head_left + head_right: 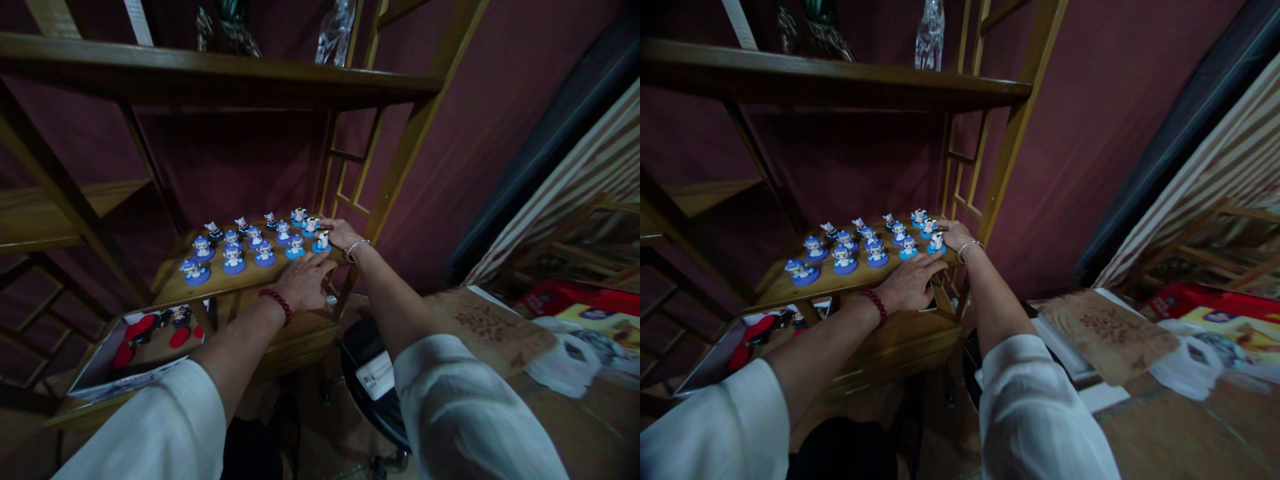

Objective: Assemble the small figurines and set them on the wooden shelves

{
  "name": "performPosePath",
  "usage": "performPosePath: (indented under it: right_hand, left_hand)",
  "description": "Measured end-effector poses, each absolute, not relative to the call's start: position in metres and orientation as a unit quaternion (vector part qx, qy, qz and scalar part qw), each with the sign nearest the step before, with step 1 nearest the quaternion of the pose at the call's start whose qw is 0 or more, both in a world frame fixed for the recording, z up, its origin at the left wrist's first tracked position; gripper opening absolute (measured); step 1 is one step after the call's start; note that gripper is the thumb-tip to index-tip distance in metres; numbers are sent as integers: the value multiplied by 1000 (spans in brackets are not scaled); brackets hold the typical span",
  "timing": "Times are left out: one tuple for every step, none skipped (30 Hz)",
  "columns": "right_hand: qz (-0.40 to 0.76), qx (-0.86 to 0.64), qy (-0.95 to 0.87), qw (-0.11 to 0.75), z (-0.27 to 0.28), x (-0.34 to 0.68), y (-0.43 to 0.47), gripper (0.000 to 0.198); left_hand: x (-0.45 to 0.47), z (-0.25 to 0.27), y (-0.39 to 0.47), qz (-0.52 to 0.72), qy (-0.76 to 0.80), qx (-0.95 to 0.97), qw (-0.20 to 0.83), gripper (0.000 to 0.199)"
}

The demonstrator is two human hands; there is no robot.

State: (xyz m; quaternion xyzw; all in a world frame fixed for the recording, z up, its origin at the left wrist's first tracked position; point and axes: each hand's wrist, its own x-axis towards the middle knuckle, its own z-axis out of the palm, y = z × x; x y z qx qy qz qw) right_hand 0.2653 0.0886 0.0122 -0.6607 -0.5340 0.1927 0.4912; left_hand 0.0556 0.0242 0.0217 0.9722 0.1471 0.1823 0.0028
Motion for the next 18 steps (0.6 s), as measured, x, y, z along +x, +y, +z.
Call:
performPosePath:
  right_hand:
    - [200, -657, -532, 496, 12, 265, 88, 39]
    - [208, -653, -530, 499, 12, 265, 87, 39]
    - [211, -652, -528, 501, 12, 264, 85, 39]
    - [204, -654, -527, 503, 11, 264, 83, 39]
    - [187, -658, -527, 504, 11, 263, 80, 39]
    - [163, -664, -529, 503, 10, 262, 77, 39]
    - [136, -669, -530, 502, 8, 261, 73, 40]
    - [112, -672, -532, 503, 7, 260, 69, 40]
    - [97, -670, -534, 507, 6, 258, 65, 41]
    - [95, -661, -536, 516, 5, 256, 60, 43]
    - [103, -647, -539, 529, 5, 254, 55, 47]
    - [118, -629, -543, 544, 5, 252, 50, 50]
    - [134, -610, -547, 558, 5, 249, 45, 54]
    - [150, -594, -552, 567, 6, 247, 39, 58]
    - [166, -582, -556, 570, 7, 244, 34, 61]
    - [181, -577, -559, 567, 9, 242, 28, 63]
    - [193, -576, -563, 561, 11, 240, 23, 64]
    - [204, -577, -567, 552, 12, 238, 18, 65]
  left_hand:
    - [56, 22, 24, 183, 148, 972, 5, 54]
    - [55, 22, 23, 184, 148, 972, 8, 53]
    - [56, 22, 23, 185, 148, 972, 10, 53]
    - [56, 22, 23, 186, 147, 971, 13, 52]
    - [56, 22, 23, 188, 148, 971, 16, 52]
    - [56, 22, 23, 189, 148, 971, 18, 51]
    - [56, 21, 23, 190, 149, 970, 20, 50]
    - [56, 21, 23, 191, 149, 970, 21, 49]
    - [56, 21, 23, 191, 150, 970, 23, 49]
    - [56, 21, 23, 192, 151, 969, 23, 50]
    - [56, 20, 23, 193, 151, 969, 23, 50]
    - [56, 20, 23, 194, 152, 969, 23, 51]
    - [56, 20, 23, 196, 152, 968, 22, 51]
    - [55, 20, 23, 198, 151, 968, 20, 51]
    - [55, 20, 23, 201, 150, 968, 19, 51]
    - [56, 19, 23, 203, 148, 968, 17, 51]
    - [56, 19, 22, 207, 147, 967, 15, 50]
    - [56, 19, 22, 211, 145, 967, 14, 49]
